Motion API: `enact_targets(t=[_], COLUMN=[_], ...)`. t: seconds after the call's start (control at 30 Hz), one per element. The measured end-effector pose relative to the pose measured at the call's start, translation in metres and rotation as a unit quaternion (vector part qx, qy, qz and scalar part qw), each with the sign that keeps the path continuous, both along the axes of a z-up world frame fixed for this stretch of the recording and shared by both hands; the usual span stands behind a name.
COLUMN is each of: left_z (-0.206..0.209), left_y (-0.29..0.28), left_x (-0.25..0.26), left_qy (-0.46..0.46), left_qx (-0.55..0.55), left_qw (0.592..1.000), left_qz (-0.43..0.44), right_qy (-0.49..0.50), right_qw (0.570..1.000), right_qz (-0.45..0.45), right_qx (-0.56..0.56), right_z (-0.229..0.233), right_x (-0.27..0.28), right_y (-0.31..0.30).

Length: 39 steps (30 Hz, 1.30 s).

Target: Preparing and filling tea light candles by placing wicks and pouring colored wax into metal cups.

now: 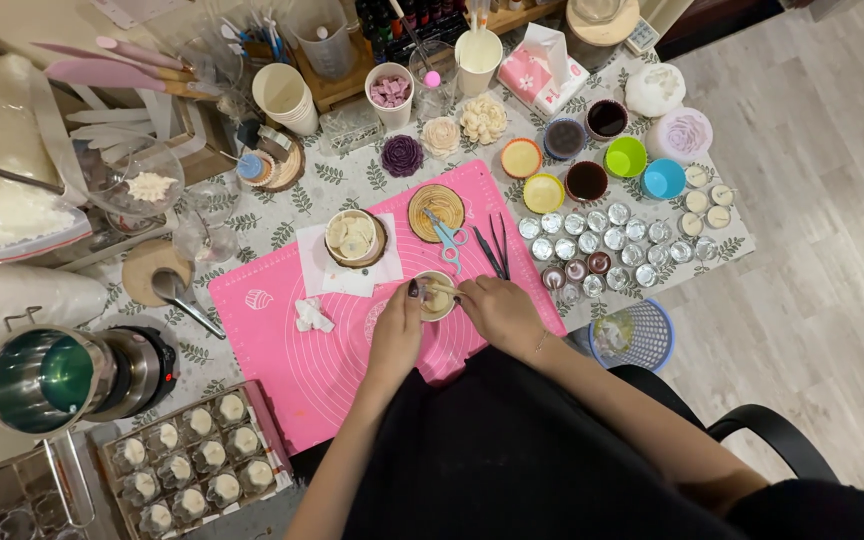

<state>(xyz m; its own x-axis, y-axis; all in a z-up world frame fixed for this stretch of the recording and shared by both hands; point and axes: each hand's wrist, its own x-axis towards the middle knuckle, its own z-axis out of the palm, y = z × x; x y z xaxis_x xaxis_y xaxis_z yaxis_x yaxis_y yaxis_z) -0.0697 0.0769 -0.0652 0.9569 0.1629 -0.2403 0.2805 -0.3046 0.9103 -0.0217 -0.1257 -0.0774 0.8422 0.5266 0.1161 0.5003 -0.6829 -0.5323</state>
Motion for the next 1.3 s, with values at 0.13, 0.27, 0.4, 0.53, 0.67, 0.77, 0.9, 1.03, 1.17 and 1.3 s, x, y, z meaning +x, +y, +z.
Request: enact_targets(t=[0.13,0.27,0.4,0.53,0.67,0.77,0.9,1.03,1.17,1.3], left_z=[0.017,0.020,-0.015,-0.009,-0.007,-0.006,0.027,0.048,0.036,0.030], left_y=[0.001,0.002,0.008,0.007,0.000,-0.006,-0.014,-0.017,-0.018,-0.018], left_x=[0.006,0.011,0.011,0.012,0.010,0.010,0.011,0.014,0.008,0.006], left_qy=[0.065,0.138,0.119,0.127,0.144,0.113,0.056,0.091,0.061,-0.041], left_qx=[-0.015,-0.032,-0.071,-0.177,-0.172,-0.077,0.045,0.037,0.030,0.065], left_qw=[0.998,0.990,0.989,0.974,0.973,0.990,0.997,0.995,0.998,0.997], left_qz=[0.008,0.025,0.044,0.068,0.048,0.023,-0.001,0.000,-0.005,-0.023], right_qy=[-0.029,-0.064,-0.007,0.000,-0.093,-0.144,-0.171,-0.128,-0.046,-0.041], right_qw=[0.999,0.997,1.000,0.997,0.990,0.987,0.980,0.990,0.996,0.995], right_qz=[-0.003,0.013,-0.008,0.030,0.091,0.068,0.070,0.046,0.079,0.084], right_qx=[-0.038,-0.040,-0.006,0.070,0.055,-0.018,-0.069,-0.032,0.022,0.045], right_z=[0.009,0.018,0.030,0.053,0.065,0.076,0.072,0.053,0.050,0.057], right_x=[0.002,0.005,0.012,0.014,0.015,0.010,0.007,0.012,0.017,0.015], right_y=[-0.009,-0.024,-0.035,-0.019,0.008,0.015,0.016,0.011,0.001,-0.011])
